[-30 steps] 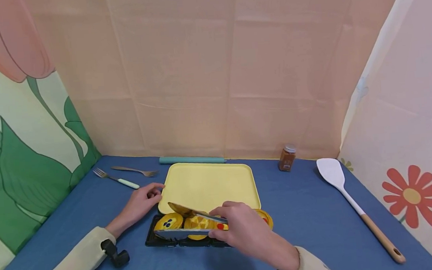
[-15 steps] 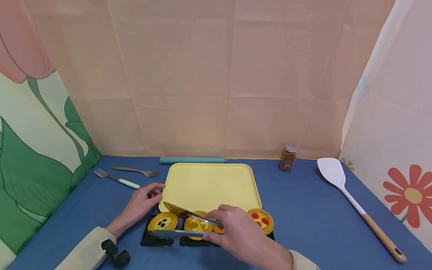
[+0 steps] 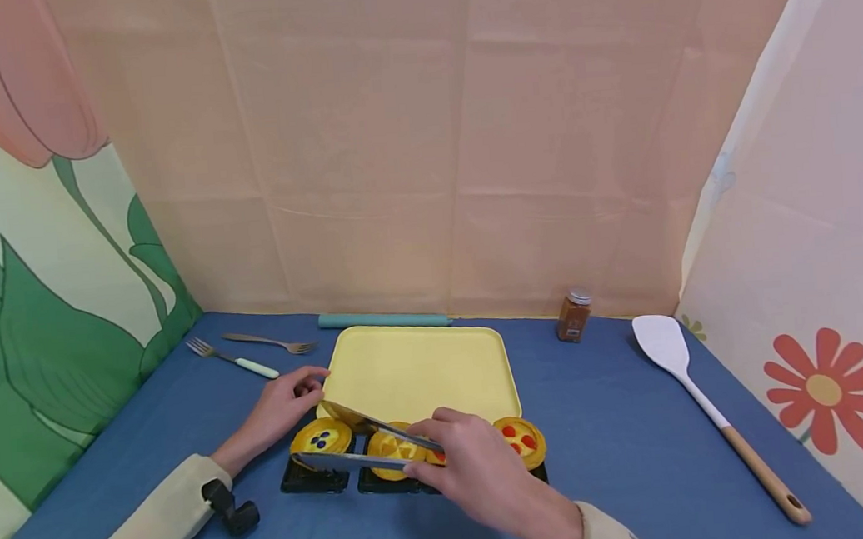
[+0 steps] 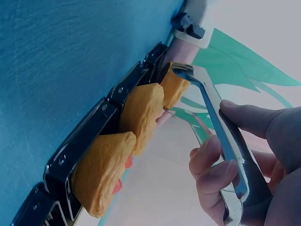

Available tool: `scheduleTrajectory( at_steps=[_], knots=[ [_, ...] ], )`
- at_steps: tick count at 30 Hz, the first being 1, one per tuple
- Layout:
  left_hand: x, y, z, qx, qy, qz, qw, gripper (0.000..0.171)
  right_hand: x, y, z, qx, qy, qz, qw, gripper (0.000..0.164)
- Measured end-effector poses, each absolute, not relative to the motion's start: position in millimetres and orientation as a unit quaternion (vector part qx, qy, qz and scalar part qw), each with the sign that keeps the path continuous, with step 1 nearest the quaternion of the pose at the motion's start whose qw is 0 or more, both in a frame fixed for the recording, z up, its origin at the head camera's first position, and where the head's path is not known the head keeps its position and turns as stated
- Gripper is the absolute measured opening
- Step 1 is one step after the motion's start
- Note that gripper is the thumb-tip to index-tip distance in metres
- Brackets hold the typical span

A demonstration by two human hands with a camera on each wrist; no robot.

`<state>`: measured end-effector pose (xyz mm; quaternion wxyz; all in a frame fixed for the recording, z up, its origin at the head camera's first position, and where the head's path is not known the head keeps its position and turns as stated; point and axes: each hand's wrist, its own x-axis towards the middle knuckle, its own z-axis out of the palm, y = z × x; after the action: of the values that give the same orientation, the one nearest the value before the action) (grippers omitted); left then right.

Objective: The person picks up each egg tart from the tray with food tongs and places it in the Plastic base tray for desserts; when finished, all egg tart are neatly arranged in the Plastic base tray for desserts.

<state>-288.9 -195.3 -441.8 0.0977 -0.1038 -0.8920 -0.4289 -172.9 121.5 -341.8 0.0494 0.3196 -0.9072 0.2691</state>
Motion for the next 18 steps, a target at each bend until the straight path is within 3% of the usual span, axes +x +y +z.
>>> scheduleTrajectory(
  at_steps=[18],
  knots=[
    [-290.1,-195.6,-442.9,-0.1,-0.895,-0.424,0.1,0.033,-177.1,123.4,-349.9,0.308,-0.915,0.259,0.011,0.037]
  ],
)
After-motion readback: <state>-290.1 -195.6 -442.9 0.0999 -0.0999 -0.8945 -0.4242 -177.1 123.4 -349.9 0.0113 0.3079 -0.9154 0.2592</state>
